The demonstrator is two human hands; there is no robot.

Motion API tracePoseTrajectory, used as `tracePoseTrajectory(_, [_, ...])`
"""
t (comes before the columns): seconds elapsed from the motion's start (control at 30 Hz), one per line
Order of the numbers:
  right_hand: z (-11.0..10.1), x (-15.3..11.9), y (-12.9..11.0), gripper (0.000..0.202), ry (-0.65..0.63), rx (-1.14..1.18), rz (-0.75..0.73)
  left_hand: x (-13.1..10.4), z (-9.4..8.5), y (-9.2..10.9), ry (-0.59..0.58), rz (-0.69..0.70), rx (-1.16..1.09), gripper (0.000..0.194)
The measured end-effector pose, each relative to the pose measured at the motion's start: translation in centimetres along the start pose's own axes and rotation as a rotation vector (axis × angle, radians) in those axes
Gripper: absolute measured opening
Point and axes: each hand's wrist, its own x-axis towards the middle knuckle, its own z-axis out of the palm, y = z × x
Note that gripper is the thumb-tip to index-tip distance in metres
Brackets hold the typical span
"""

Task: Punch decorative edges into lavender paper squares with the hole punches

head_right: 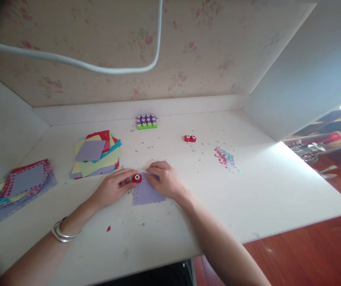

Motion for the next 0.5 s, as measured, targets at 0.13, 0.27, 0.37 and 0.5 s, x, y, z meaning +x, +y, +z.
tracePoseTrajectory(0.13, [-0.15,-0.10,0.42,0.020,-0.078,-0.097,-0.091,-0.02,-0.58,0.10,-0.013,0.015,-0.010,0.027])
tracePoseTrajectory(0.27, [-0.09,-0.17,0.39,0.018,-0.098,-0.147,-0.072,0.10,-0.70,0.29,-0.025,0.028,-0.022,0.023])
tracePoseTrajectory(0.37, [-0.08,-0.14,0.38,0.018,-0.104,-0.150,-0.076,0.16,-0.58,0.39,-0.022,0.014,-0.033,0.023])
tracePoseTrajectory(0.5, [-0.13,-0.14,0.45,0.019,-0.108,-0.143,-0.080,0.13,-0.48,0.40,-0.025,0.000,-0.040,0.025])
